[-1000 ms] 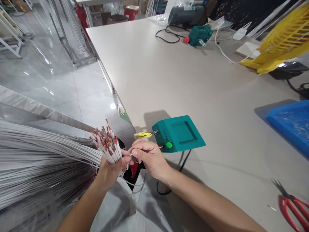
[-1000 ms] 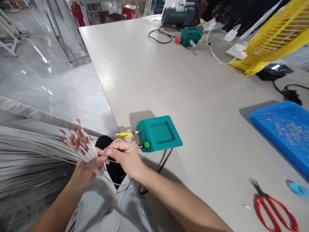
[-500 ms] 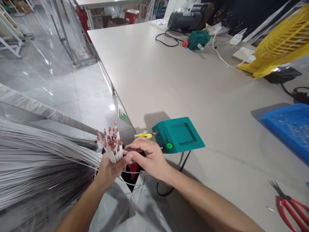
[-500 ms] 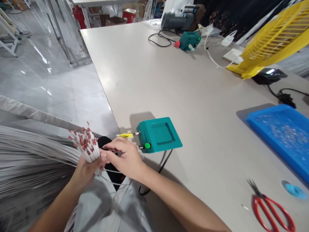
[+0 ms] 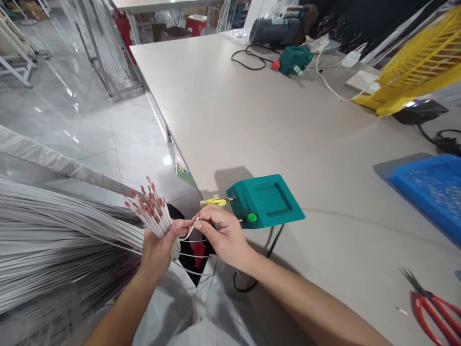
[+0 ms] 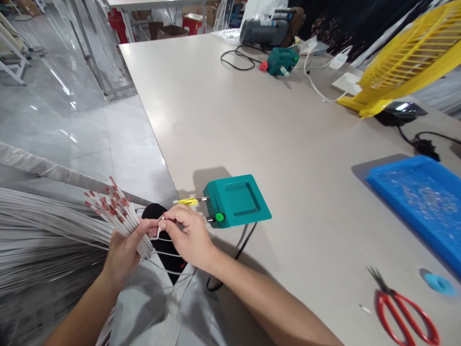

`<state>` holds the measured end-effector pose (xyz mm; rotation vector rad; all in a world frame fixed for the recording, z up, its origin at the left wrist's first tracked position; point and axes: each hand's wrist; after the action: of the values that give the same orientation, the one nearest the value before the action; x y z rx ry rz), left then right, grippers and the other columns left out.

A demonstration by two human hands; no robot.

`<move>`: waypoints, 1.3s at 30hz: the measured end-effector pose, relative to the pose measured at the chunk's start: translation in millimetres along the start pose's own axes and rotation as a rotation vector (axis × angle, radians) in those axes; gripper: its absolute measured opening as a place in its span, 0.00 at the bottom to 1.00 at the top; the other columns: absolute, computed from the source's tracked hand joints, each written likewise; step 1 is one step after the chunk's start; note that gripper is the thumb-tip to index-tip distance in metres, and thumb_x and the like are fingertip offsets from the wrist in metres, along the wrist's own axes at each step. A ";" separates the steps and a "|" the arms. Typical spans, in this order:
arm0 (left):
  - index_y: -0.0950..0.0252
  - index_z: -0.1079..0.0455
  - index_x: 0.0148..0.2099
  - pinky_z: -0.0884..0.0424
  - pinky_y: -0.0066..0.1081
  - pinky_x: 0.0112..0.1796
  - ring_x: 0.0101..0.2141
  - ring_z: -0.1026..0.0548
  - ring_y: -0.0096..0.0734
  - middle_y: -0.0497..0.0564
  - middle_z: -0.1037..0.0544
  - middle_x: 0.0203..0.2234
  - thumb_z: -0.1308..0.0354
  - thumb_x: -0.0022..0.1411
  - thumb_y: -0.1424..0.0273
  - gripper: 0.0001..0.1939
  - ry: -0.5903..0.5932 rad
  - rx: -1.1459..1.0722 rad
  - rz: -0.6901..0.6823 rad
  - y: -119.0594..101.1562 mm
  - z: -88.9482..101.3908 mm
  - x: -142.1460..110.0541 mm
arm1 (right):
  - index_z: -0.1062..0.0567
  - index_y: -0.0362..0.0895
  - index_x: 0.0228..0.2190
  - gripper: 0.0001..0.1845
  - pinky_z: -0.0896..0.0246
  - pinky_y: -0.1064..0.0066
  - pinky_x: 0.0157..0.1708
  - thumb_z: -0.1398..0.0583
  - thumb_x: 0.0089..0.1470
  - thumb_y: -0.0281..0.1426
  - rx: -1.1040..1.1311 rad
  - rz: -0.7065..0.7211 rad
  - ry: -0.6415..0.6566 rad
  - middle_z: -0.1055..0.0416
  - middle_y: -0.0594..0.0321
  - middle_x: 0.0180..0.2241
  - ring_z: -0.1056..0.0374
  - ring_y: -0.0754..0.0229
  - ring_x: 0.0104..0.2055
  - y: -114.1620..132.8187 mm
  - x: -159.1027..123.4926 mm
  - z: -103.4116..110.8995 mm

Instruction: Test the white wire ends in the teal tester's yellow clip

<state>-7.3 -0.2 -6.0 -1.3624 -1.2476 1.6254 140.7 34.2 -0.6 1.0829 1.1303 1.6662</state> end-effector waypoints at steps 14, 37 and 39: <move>0.68 0.26 0.25 0.46 0.22 0.15 0.14 0.42 0.19 0.43 0.36 0.10 0.36 0.45 0.66 0.09 -0.018 0.067 0.008 -10.5 -15.6 -3.4 | 0.24 0.45 0.31 0.08 0.36 0.68 0.34 0.45 0.54 0.28 -0.083 0.007 -0.027 0.27 0.60 0.29 0.32 0.62 0.33 -6.0 -1.3 3.5; 0.66 0.36 0.19 0.49 0.24 0.18 0.15 0.44 0.20 0.42 0.40 0.11 0.41 0.51 0.62 0.15 0.299 0.046 0.115 3.2 -2.5 -2.6 | 0.28 0.39 0.23 0.11 0.44 0.70 0.24 0.47 0.54 0.21 -0.927 0.949 0.290 0.31 0.60 0.27 0.38 0.63 0.28 5.0 -0.2 29.1; 0.66 0.36 0.21 0.47 0.24 0.19 0.17 0.43 0.20 0.42 0.40 0.12 0.42 0.53 0.63 0.15 0.246 -0.012 0.075 4.6 -1.4 -2.4 | 0.26 0.37 0.28 0.07 0.41 0.70 0.25 0.45 0.52 0.21 -0.901 1.027 0.176 0.30 0.58 0.30 0.36 0.62 0.30 -2.7 -3.9 28.1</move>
<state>-5.0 -3.4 -9.5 -1.5795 -1.0736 1.4491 168.8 38.0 2.4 0.9183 -0.2843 2.6756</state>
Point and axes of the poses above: each hand's wrist, its own x-axis towards the middle knuckle, its own z-axis out of the back of the hand, y = z × x
